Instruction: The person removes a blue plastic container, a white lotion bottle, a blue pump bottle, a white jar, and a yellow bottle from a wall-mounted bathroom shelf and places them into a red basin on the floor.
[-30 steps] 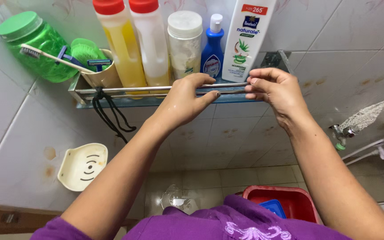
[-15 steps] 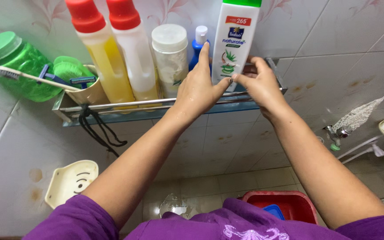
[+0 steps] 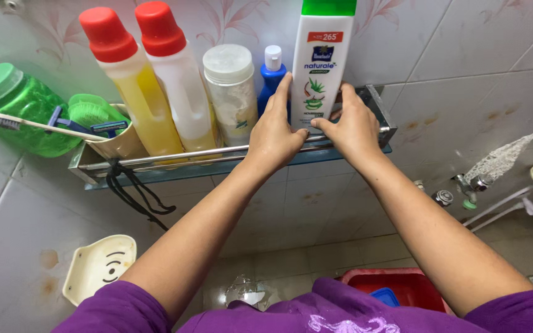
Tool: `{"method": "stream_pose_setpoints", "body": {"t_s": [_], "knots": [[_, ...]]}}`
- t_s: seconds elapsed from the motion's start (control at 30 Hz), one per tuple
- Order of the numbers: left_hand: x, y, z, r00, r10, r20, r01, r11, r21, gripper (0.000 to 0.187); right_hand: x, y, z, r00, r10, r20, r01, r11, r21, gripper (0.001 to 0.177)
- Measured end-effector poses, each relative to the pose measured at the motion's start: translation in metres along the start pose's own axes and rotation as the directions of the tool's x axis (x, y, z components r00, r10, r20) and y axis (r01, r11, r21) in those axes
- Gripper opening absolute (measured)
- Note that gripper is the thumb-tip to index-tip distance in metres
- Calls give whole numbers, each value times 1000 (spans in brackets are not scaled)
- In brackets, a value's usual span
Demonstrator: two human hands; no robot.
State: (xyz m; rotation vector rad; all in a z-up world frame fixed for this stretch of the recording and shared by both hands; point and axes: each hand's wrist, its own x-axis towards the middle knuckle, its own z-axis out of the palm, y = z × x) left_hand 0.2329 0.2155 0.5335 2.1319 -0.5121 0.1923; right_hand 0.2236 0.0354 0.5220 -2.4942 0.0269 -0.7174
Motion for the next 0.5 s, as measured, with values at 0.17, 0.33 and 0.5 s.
{"method": "stream_pose_setpoints", "body": {"t_s": [0.17,0.33,0.5], "knots": [[4,-15,8,985,123,-121,-125,992,-12,86,1,0,-1,996,-49,-77,53,997,56,65],[4,-23,20,936,179,-303,-181,983,22,57,-11,-6,3,985,-93,-146,104,993,64,50],[-5,-17,22,936,97,-337,-127,990,-66,41,-18,-8,-5,986,-121,-117,134,985,109,42]]}}
